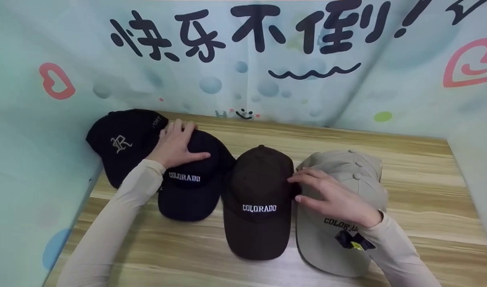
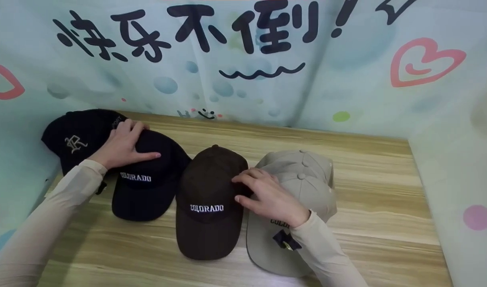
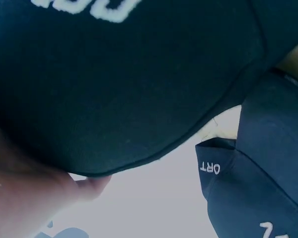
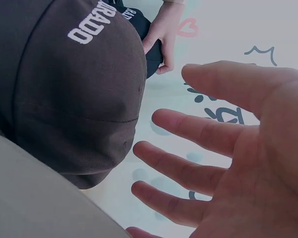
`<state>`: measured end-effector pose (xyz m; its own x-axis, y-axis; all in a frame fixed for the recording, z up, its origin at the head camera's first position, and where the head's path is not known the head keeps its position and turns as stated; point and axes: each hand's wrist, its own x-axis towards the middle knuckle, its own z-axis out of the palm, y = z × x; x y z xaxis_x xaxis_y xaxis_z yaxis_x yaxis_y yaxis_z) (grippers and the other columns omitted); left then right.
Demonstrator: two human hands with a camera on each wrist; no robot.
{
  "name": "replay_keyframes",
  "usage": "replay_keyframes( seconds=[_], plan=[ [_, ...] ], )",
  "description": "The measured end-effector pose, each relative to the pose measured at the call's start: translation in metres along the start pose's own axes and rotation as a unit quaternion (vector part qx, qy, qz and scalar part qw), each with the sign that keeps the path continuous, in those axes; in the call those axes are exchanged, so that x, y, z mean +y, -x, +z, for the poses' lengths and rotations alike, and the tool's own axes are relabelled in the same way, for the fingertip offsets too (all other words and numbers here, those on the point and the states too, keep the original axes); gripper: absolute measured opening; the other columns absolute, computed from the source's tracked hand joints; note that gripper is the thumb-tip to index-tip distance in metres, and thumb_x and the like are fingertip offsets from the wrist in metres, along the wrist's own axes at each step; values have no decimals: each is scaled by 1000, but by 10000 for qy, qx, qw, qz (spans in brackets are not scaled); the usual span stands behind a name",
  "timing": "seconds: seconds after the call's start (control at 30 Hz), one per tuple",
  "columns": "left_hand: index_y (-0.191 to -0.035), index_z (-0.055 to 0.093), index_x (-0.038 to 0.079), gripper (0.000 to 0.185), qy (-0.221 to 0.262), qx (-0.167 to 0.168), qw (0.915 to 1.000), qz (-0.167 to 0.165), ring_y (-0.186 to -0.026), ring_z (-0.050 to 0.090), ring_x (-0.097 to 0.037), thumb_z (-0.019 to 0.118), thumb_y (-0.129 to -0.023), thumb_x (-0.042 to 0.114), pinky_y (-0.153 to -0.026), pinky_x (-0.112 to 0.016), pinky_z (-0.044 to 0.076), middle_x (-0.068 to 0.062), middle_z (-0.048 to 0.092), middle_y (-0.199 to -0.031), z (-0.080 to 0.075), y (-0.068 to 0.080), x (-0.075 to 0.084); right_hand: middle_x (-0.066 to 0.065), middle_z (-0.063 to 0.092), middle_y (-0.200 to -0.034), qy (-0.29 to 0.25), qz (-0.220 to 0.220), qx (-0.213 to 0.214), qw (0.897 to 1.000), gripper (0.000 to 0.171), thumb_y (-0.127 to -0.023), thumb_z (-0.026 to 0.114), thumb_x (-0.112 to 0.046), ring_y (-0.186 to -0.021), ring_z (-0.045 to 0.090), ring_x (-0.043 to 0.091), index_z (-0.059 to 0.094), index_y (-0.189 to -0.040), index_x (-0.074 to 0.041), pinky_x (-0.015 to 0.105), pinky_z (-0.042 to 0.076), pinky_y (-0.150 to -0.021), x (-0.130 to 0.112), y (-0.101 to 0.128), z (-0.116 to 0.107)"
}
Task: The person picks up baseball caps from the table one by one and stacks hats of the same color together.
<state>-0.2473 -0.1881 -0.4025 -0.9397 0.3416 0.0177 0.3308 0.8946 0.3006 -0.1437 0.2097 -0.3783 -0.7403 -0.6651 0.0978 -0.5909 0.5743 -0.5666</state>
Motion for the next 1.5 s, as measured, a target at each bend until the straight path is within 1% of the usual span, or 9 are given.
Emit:
replay_keyframes(
  seconds=[0.3,0.5,0.6,0.7,0.8,0.97,1.2,1.33,1.5],
  plan=[
    [-131,44,7,78,-80,-42,9998,-189,-103,31,-39,66,-80,61,-84,-61,31,-20,32,-112,-2,0,6,9,55,-132,45,23,-125,9999,39,-93,65,-22,-126,46,26,59,-129,-7,45,35,-103,-2,-3,2],
    [-127,45,5,74,130,192,9997,103,-99,31,-38,70,-80,56,-76,-52,35,-18,29,-107,-4,2,10,10,54,-133,-87,53,-55,9999,38,-93,65,-21,-128,43,27,60,-128,-7,47,33,-104,0,1,3],
    [-128,45,6,73,290,166,9994,127,-102,33,-40,67,-81,58,-78,-53,36,-19,31,-112,-7,2,10,10,53,-134,-103,70,-22,9999,38,-94,65,-22,-129,43,26,59,-129,-8,46,33,-104,1,2,3],
    [-132,45,7,74,485,180,9986,-78,-109,34,-40,61,-85,62,-82,-58,38,-20,33,-122,-11,1,5,10,53,-134,-99,84,-3,9999,38,-94,65,-23,-129,43,26,59,-129,-8,47,33,-104,1,3,3],
    [-135,43,6,72,511,370,9973,-385,-114,34,-41,55,-90,60,-82,-62,37,-22,32,-130,-17,0,-9,10,53,-134,-93,82,4,9999,39,-94,64,-24,-129,43,26,59,-129,-8,47,33,-104,2,4,3],
    [-137,41,2,57,440,765,9902,-1084,-123,28,-48,55,-96,39,-86,-70,30,-28,28,-137,-27,6,-48,7,54,-132,-97,60,-27,9999,38,-95,64,-24,-127,44,24,59,-129,-8,46,34,-103,3,5,3],
    [-145,31,3,61,673,523,9745,-2074,-134,9,-54,51,-97,34,-94,-78,10,-32,13,-148,-32,27,-107,7,55,-132,-75,63,-80,9999,39,-94,64,-24,-127,44,25,59,-129,-8,46,33,-104,3,4,5],
    [-150,21,4,74,715,381,9714,-2233,-136,1,-55,52,-95,43,-92,-80,10,-33,3,-151,-32,35,-130,7,55,-132,-6,72,-125,9999,39,-95,64,-25,-127,45,25,58,-130,-9,45,33,-105,3,2,6],
    [-155,11,10,86,545,210,9741,-2185,-134,-7,-60,54,-93,51,-88,-83,11,-35,-9,-151,-29,39,-144,4,55,-131,40,-41,-121,9999,37,-94,64,-22,-125,47,22,59,-128,-9,43,36,-103,2,-1,8]
  ],
)
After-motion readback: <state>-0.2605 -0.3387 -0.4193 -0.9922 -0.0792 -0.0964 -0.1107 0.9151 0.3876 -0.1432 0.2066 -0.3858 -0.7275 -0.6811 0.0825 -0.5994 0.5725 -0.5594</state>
